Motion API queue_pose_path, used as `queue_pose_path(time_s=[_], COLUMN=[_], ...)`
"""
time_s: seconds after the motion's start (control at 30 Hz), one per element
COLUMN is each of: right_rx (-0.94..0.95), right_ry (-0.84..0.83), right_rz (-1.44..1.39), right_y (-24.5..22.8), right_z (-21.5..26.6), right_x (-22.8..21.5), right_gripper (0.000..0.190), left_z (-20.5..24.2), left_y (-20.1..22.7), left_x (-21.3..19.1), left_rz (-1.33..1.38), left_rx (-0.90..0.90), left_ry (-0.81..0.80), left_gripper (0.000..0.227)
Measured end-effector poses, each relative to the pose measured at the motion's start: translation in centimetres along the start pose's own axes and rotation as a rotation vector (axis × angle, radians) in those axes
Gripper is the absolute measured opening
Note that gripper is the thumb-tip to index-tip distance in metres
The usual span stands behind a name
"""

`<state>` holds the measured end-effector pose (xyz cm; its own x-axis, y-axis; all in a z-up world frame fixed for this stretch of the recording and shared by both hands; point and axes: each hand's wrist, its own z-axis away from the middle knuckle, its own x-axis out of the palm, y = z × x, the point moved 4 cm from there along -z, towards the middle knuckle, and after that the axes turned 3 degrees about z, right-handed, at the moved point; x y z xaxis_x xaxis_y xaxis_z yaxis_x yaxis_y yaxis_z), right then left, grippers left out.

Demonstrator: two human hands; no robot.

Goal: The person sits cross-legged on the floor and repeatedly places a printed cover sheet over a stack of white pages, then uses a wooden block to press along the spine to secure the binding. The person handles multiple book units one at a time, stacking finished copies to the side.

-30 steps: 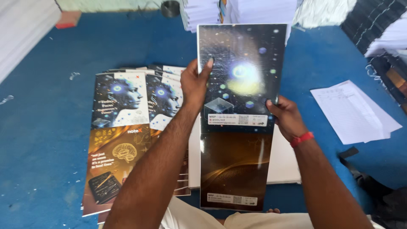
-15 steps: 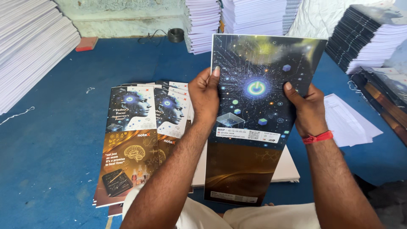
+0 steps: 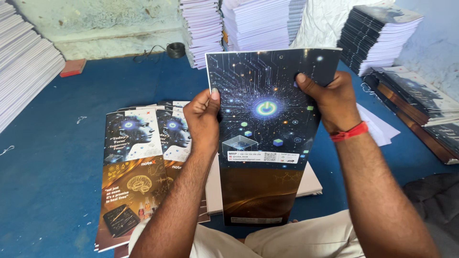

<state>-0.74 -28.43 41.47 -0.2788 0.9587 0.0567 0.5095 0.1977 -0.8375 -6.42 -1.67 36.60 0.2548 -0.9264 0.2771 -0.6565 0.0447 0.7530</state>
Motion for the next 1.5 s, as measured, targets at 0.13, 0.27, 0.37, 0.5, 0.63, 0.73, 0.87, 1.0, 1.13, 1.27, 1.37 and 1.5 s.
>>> queue_pose_path(time_s=[0.13,0.27,0.37,0.5,0.63,0.73,0.87,1.0,1.13,1.27,1.37,1.5], right_rx=[-0.004,-0.026,-0.036,0.026,0.051,-0.012,-0.082,-0.016,-0.111,-0.113,-0.058,-0.104], right_ry=[0.057,0.002,-0.075,-0.157,-0.364,-0.410,-0.350,-0.382,-0.255,-0.206,-0.352,-0.265], right_rz=[0.003,-0.119,-0.108,-0.171,-0.253,-0.053,0.288,0.210,0.227,0.180,0.029,0.106], right_y=[-0.1,-1.1,-2.6,-2.5,-3.6,-5.5,-7.7,-7.6,-6.6,-5.6,-5.6,-5.1], right_z=[0.6,0.4,-0.1,-0.9,-2.0,-1.8,-1.5,-1.3,-1.3,-1.0,-0.7,-0.7], right_x=[0.4,-0.1,-0.9,-1.6,-3.3,-3.8,-3.1,-2.0,-2.4,-2.9,-3.2,-3.8], right_gripper=[0.013,0.012,0.014,0.015,0.020,0.018,0.020,0.020,0.011,0.009,0.007,0.005], left_z=[0.3,0.3,0.1,0.1,0.5,0.6,0.8,1.2,1.2,0.9,0.8,1.2], left_y=[0.1,0.3,0.2,0.1,0.1,0.3,0.7,0.8,0.5,0.4,0.5,0.8], left_x=[0.1,-0.5,-1.3,-1.8,-2.2,-2.6,-2.4,-1.5,-1.6,-1.7,-2.0,-1.8], left_rz=[0.048,0.030,0.038,0.046,0.052,0.058,0.041,0.037,0.000,0.065,0.052,0.030], left_rx=[-0.008,0.014,0.024,0.015,0.010,0.028,0.023,0.015,0.012,0.025,0.039,0.033], left_ry=[0.054,0.087,0.102,0.076,0.069,0.066,0.058,0.042,0.073,0.065,0.080,0.069], left_gripper=[0.019,0.019,0.018,0.018,0.018,0.021,0.019,0.017,0.017,0.017,0.018,0.018])
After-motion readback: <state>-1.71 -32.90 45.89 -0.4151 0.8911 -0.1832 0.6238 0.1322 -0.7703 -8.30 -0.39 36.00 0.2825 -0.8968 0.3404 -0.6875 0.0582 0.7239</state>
